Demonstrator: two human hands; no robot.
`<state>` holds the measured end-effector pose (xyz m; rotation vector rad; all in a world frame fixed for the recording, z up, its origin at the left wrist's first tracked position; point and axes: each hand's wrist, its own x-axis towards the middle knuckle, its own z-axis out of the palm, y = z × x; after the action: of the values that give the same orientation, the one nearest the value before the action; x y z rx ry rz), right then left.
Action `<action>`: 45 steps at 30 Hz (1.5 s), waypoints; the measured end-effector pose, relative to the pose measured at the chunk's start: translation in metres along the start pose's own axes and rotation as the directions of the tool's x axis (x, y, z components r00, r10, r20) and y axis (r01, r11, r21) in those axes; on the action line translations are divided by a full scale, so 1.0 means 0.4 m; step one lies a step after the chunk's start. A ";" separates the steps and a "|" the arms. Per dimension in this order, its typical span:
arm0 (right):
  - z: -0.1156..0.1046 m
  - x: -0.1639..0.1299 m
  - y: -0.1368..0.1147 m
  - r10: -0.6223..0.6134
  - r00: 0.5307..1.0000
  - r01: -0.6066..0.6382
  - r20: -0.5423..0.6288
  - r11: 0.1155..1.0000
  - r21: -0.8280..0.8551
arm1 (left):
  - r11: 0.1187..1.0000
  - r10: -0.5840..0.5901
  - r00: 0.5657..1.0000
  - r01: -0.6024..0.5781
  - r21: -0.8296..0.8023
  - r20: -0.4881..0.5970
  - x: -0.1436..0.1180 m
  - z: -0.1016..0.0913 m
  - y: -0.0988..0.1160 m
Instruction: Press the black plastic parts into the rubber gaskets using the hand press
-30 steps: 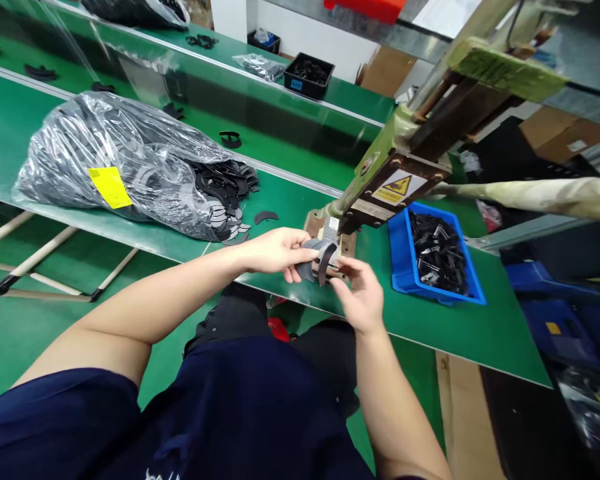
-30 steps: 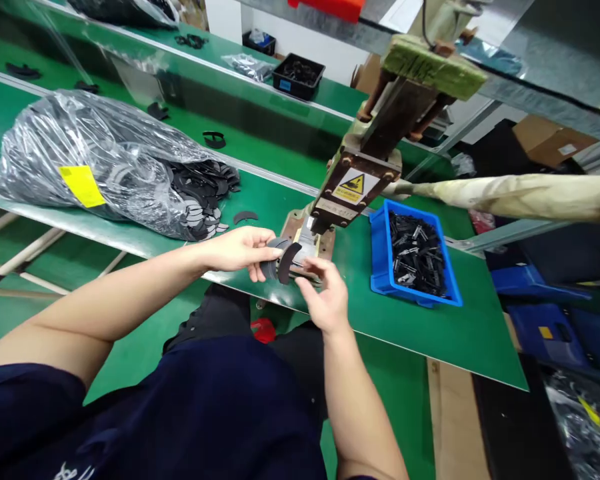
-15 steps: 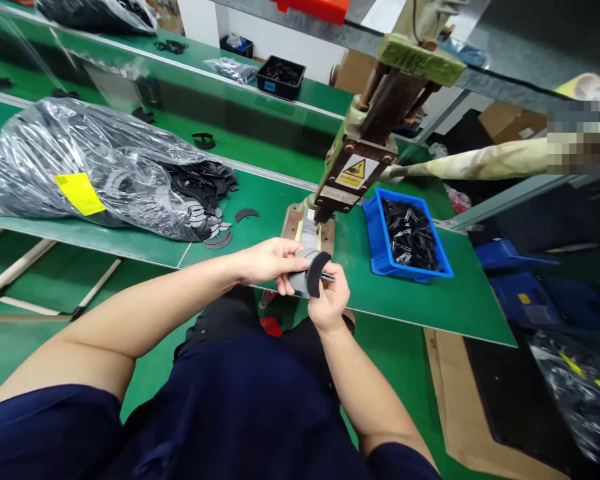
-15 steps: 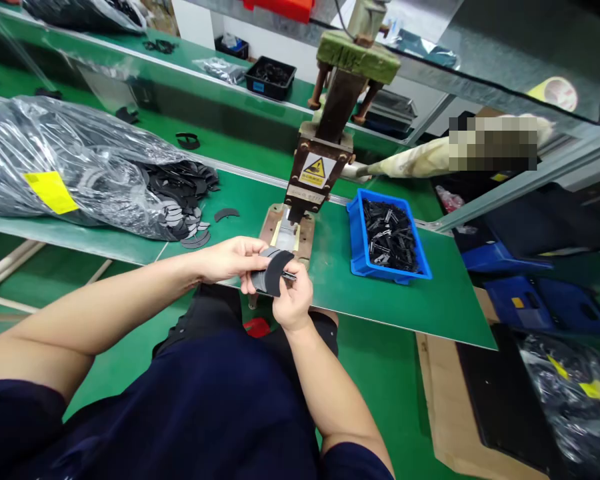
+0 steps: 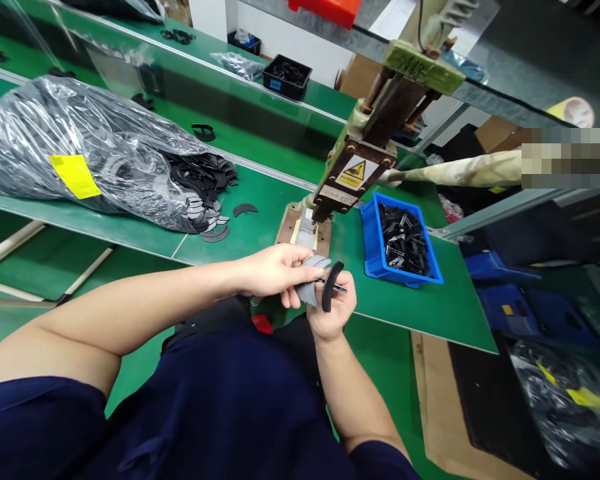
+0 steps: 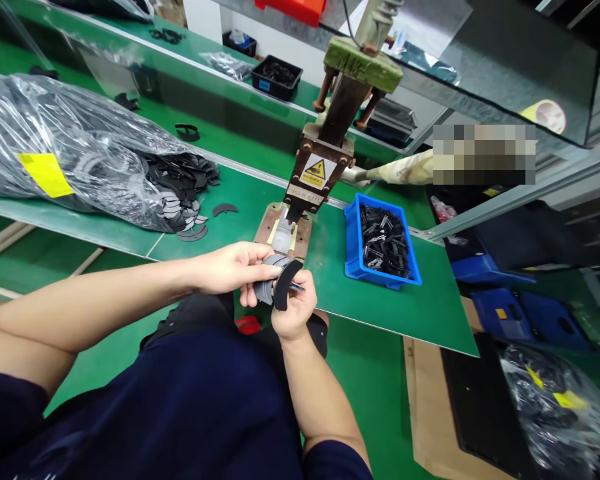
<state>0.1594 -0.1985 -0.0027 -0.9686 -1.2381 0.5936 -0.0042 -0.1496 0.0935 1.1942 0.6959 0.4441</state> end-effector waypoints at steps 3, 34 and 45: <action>0.001 0.007 0.004 -0.005 1.000 0.005 0.005 0.999 -0.042 | 0.999 -0.037 0.999 0.037 -0.015 0.017 0.014 -0.011 -0.001; -0.150 -0.038 0.058 0.008 0.923 0.111 0.386 0.952 -0.284 | 0.995 0.096 0.930 -0.103 0.000 -0.354 0.131 -0.251 -0.109; -0.235 -0.327 0.236 0.688 0.489 0.109 0.536 0.561 -0.820 | 0.999 0.033 0.624 -0.049 0.003 -0.781 0.489 -0.651 0.074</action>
<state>0.2269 -0.2862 -0.1532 -1.8405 -2.3500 0.9131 -0.0448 0.1661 0.0193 0.9625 1.4193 1.0461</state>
